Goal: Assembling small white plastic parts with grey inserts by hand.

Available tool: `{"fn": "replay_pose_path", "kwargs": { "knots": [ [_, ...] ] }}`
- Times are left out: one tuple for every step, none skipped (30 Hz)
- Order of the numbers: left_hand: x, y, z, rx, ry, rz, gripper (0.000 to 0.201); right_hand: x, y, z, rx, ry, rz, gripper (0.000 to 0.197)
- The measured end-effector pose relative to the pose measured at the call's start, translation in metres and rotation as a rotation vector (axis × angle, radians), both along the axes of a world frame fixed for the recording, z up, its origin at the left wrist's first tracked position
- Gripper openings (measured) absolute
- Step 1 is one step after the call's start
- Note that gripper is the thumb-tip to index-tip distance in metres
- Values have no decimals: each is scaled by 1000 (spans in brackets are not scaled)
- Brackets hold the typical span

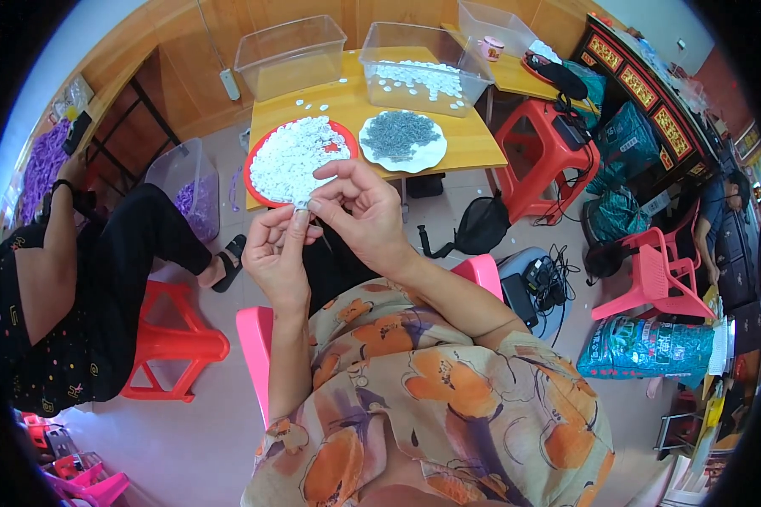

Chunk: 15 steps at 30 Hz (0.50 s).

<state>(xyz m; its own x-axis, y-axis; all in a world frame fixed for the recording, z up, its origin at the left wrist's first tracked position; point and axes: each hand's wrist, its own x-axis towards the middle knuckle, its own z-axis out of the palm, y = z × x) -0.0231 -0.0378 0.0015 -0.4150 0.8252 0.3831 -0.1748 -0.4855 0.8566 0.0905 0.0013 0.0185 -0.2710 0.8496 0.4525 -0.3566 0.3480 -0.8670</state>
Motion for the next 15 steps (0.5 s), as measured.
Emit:
{"fn": "replay_pose_path", "kwargs": {
  "knots": [
    [-1,0,0,11,8,-18,11,2,-1,3,-27,32,41,32],
    [-3,1,-2,14,9,-19,11,3,-1,5,-24,33,41,32],
    [-4,2,-5,33,25,-21,14,5,-2,8,-35,44,63,32],
    [-5,3,-7,51,41,-23,18,6,-2,9,-46,56,86,33],
    [-6,4,-7,54,42,-23,18,7,-3,9,-44,57,87,33],
    [-6,7,-6,111,130,0,20,8,-3,10,-46,52,96,31],
    [-6,9,-6,166,219,21,23,8,-4,10,-52,49,103,29],
    [-8,10,-7,165,221,21,23,9,-5,11,-53,51,103,29],
    [-9,10,-9,180,170,-110,25,10,-6,14,-77,69,131,27],
    [-10,11,-11,197,118,-241,28,10,-7,15,-98,86,160,25],
    [-9,12,-13,198,119,-241,28,10,-6,14,-97,87,159,25],
    [-7,12,-16,224,95,-228,30,8,-6,11,-123,127,187,24],
    [-6,12,-19,250,69,-211,32,6,-6,10,-150,165,219,23],
    [-4,13,-21,250,69,-208,32,5,-5,9,-151,165,222,23],
    [-1,13,-23,247,19,-184,34,4,-4,8,-155,170,233,23]
  ]
}}
